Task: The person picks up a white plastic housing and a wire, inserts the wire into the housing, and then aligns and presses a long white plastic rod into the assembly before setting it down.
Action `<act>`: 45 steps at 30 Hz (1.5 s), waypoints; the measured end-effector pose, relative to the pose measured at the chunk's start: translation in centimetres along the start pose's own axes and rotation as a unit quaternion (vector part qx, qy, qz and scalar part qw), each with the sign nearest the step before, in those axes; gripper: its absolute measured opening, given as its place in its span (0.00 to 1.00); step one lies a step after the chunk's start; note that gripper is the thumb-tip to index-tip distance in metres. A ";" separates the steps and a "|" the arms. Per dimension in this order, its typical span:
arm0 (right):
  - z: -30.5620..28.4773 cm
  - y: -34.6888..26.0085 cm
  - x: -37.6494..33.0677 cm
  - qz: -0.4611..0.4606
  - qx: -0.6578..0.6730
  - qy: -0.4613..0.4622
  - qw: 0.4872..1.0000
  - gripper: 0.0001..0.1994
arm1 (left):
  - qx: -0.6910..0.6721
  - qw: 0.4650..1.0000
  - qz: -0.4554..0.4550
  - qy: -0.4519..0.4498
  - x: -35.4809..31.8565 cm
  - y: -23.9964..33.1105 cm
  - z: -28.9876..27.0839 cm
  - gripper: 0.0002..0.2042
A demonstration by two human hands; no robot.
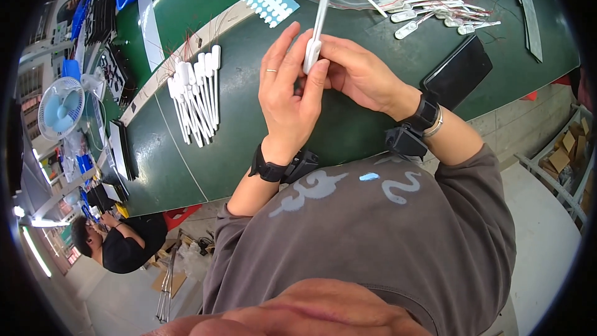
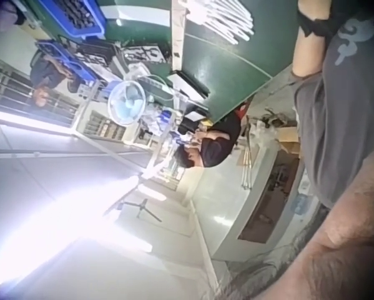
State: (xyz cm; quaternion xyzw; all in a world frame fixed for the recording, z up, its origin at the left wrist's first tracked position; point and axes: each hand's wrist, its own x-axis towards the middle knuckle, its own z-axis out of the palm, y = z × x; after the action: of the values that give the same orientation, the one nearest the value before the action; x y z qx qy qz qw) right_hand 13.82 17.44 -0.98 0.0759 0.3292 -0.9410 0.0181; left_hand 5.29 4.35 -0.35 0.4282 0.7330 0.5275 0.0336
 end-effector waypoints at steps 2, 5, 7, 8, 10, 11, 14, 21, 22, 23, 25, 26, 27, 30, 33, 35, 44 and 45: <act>2.1 0.0 0.5 0.008 -0.009 0.122 0.992 0.19 | 0.068 0.997 0.034 -0.019 -0.2 -0.1 0.2 0.17; 1.3 0.4 0.6 0.014 -0.035 0.153 0.988 0.19 | 0.091 0.994 0.048 -0.027 -0.1 0.0 0.2 0.18; 0.4 0.4 0.7 0.019 -0.082 0.088 0.993 0.19 | 0.072 0.996 0.042 -0.019 0.0 0.2 0.2 0.18; 0.2 0.3 0.6 0.019 -0.080 0.089 0.993 0.19 | 0.073 0.996 0.041 -0.021 0.0 0.0 0.1 0.18; 0.0 -0.3 0.2 0.089 -0.071 0.081 0.990 0.19 | -0.116 0.991 -0.059 0.004 0.1 -0.6 -0.9 0.16; 0.2 -0.5 0.1 0.124 -0.065 0.076 0.987 0.18 | -0.208 0.972 -0.110 0.016 0.1 -0.7 -1.3 0.15; -0.3 -0.6 0.2 0.087 -0.123 0.083 0.985 0.17 | -0.246 0.954 -0.168 0.021 0.3 -0.1 -1.9 0.11; 0.7 -1.3 0.2 -0.077 -0.417 0.077 0.902 0.14 | -0.291 0.929 -0.213 0.076 0.7 -0.4 -1.9 0.09; 0.6 -1.3 0.1 -0.065 -0.391 0.066 0.916 0.14 | -0.284 0.932 -0.209 0.081 0.7 -0.6 -1.8 0.09; 0.6 -1.4 0.1 -0.052 -0.365 0.055 0.928 0.14 | -0.276 0.935 -0.206 0.086 0.6 -0.7 -1.7 0.09; 0.8 -1.2 0.2 -0.051 -0.364 0.063 0.928 0.14 | -0.276 0.933 -0.217 0.079 0.7 -0.6 -1.8 0.09; 0.8 -1.2 0.2 -0.049 -0.367 0.072 0.926 0.14 | -0.280 0.930 -0.227 0.074 0.8 -0.5 -1.8 0.10; 0.8 -1.2 0.2 -0.047 -0.370 0.080 0.925 0.14 | -0.283 0.927 -0.237 0.069 0.9 -0.4 -1.8 0.11; 0.6 -1.3 0.3 -0.030 -0.368 0.079 0.926 0.14 | -0.311 0.912 -0.264 0.051 1.1 -0.5 -2.1 0.13; 0.5 -1.2 0.3 -0.020 -0.372 0.084 0.924 0.14 | -0.326 0.902 -0.280 0.038 1.2 -0.6 -2.3 0.14; 0.4 -1.1 0.3 -0.018 -0.380 0.093 0.920 0.14 | -0.327 0.900 -0.286 0.033 1.2 -0.7 -2.2 0.16; 0.6 -1.0 0.4 -0.036 -0.405 0.123 0.905 0.13 | -0.351 0.900 -0.253 0.046 1.3 -0.8 -1.7 0.20; 0.6 -1.0 0.4 -0.038 -0.407 0.127 0.904 0.13 | -0.353 0.900 -0.253 0.047 1.3 -0.8 -1.7 0.20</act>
State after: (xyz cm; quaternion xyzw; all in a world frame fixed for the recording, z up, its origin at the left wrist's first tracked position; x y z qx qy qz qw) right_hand 13.24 17.81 0.01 0.1683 0.6859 -0.7073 -0.0305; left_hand 3.16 3.85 0.30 0.1631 0.5835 0.7445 0.2806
